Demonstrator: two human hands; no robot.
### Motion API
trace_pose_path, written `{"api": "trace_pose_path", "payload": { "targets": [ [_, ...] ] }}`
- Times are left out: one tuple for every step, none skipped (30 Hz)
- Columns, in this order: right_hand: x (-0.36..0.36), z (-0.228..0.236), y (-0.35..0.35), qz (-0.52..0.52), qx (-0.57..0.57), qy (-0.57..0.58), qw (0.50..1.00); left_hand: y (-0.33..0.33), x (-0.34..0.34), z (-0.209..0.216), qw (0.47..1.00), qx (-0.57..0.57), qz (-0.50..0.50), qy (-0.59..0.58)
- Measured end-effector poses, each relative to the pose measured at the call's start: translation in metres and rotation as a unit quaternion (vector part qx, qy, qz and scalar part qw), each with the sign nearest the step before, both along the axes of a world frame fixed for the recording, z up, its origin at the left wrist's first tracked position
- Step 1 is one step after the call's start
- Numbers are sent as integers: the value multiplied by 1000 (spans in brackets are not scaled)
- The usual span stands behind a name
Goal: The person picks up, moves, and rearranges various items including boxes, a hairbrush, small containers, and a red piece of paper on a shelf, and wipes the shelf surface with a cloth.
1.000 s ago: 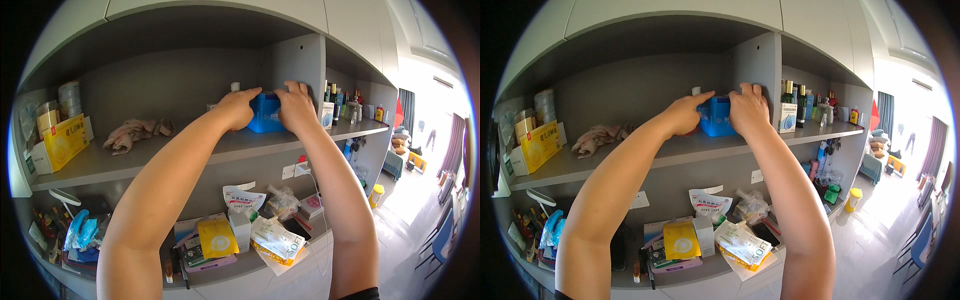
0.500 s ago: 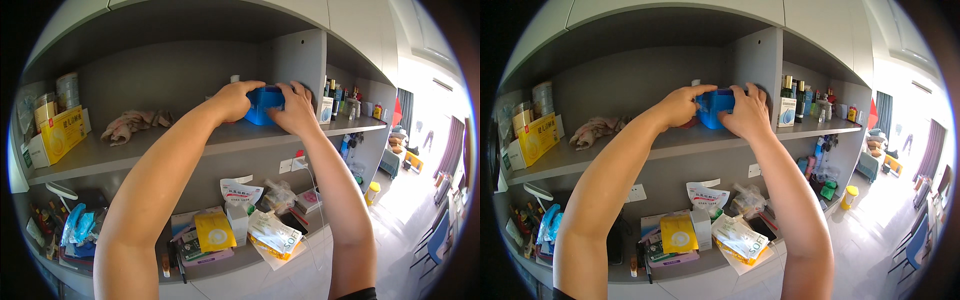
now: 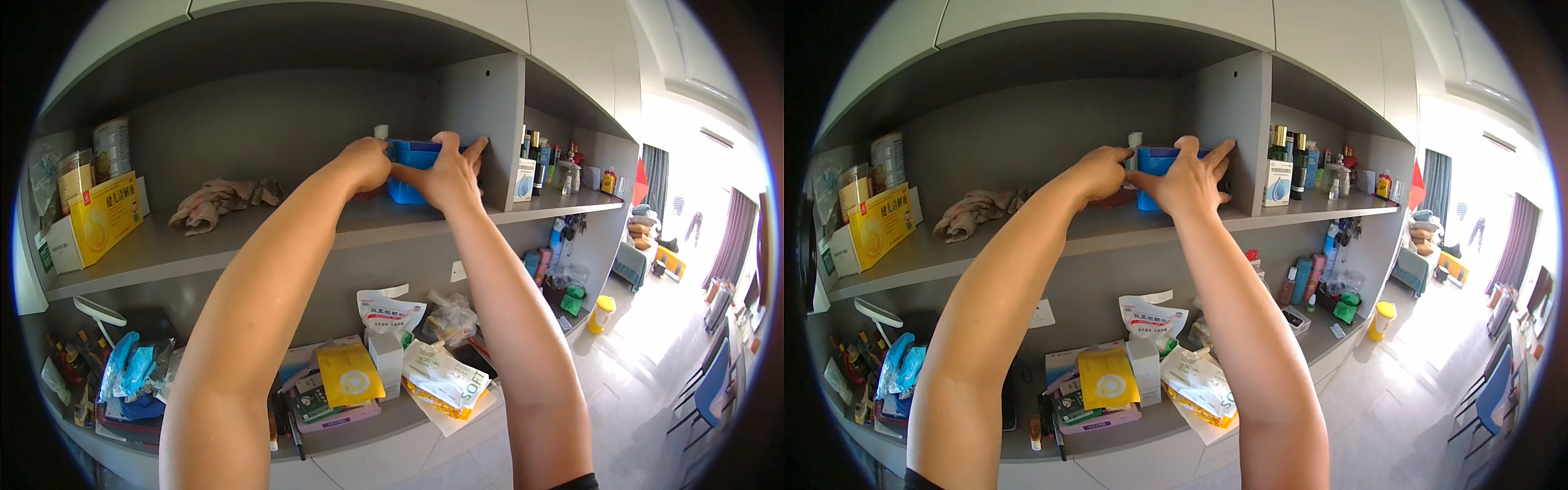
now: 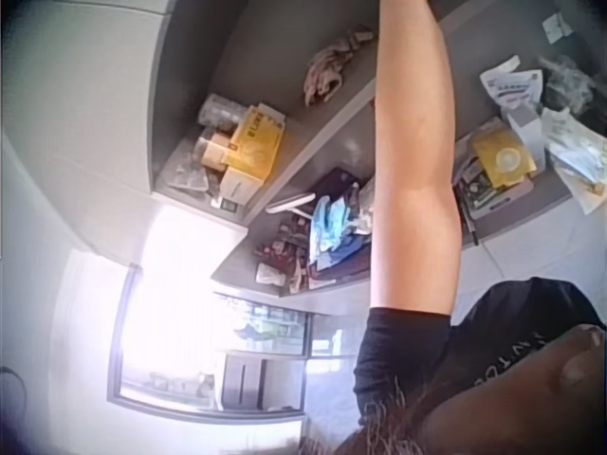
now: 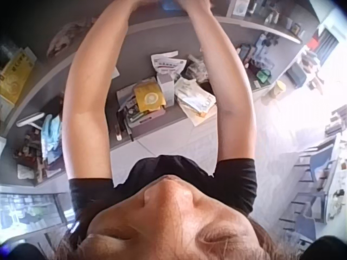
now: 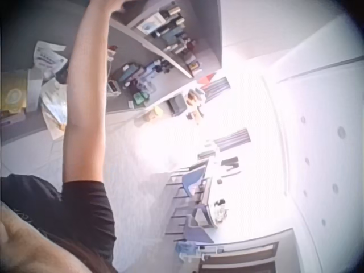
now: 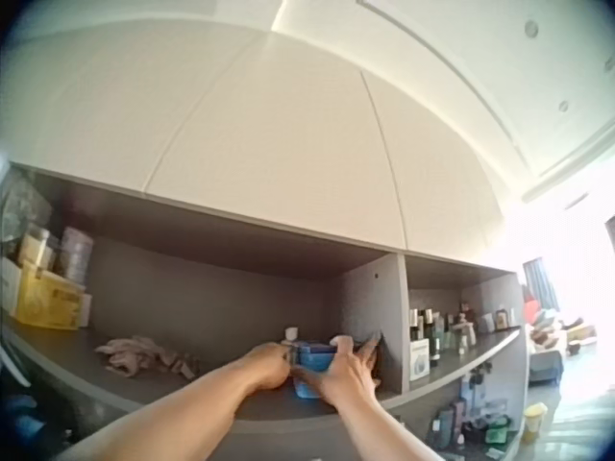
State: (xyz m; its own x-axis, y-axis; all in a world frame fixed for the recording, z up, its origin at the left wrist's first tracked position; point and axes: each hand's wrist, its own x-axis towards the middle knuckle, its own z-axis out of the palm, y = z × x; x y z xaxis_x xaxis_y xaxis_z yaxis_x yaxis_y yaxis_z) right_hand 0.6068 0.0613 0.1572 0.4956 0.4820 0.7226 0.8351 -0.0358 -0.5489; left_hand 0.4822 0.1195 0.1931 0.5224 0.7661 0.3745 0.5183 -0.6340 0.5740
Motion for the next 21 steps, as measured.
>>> {"api": "trace_pose_path", "payload": {
  "targets": [
    [-4,1,0,-14,-6,14,1000,0,-1,0,998,-41,-15,-36],
    [-5,3,1,-28,-12,17,999,-4,0,1,998,-40,-16,-43],
    [-8,3,2,-39,-19,19,999,-9,-4,2,998,-41,-14,-51],
    [-9,4,2,-49,-25,21,998,-12,-6,2,997,-42,-13,-58],
    [-10,4,1,-53,-18,24,998,-9,-6,1,997,-23,-21,-65],
    [-13,5,0,-55,-11,25,998,-2,-8,0,997,-6,-27,-73],
    [-15,5,-1,-56,-5,27,998,5,-8,-2,996,12,-32,-81],
    [-18,5,-3,-60,17,26,998,13,-9,-4,994,44,-30,-95],
    [-19,4,-7,-63,37,26,997,16,-10,-5,991,75,-28,-108],
    [-19,2,-10,-64,57,26,996,19,-13,-8,987,106,-25,-121],
    [-18,1,-12,-59,94,16,994,21,-16,-10,981,117,-36,-150],
    [-11,-1,-17,-63,120,-4,991,14,-16,-13,974,125,-54,-179],
    [-2,-3,-27,-56,139,-25,988,2,-14,-17,968,129,-71,-205],
    [5,-2,-40,-49,158,-47,985,-12,-14,-21,963,118,-89,-227],
    [5,-5,-52,-19,165,-62,984,-26,-20,-25,959,105,-96,-247],
    [2,-6,-66,12,173,-78,982,-29,-23,-32,952,119,-99,-265],
    [-6,-9,-78,35,188,-72,979,-30,-31,-38,945,134,-96,-281],
    [-13,-13,-95,50,205,-67,975,-39,-38,-44,934,118,-127,-312],
    [-21,-14,-108,88,225,-51,969,-49,-50,-49,921,104,-153,-342],
    [-27,-16,-120,123,246,-34,961,-55,-65,-50,924,127,-157,-324],
    [-27,-19,-127,154,277,-29,948,-60,-80,-52,925,149,-166,-307]
  ]
}}
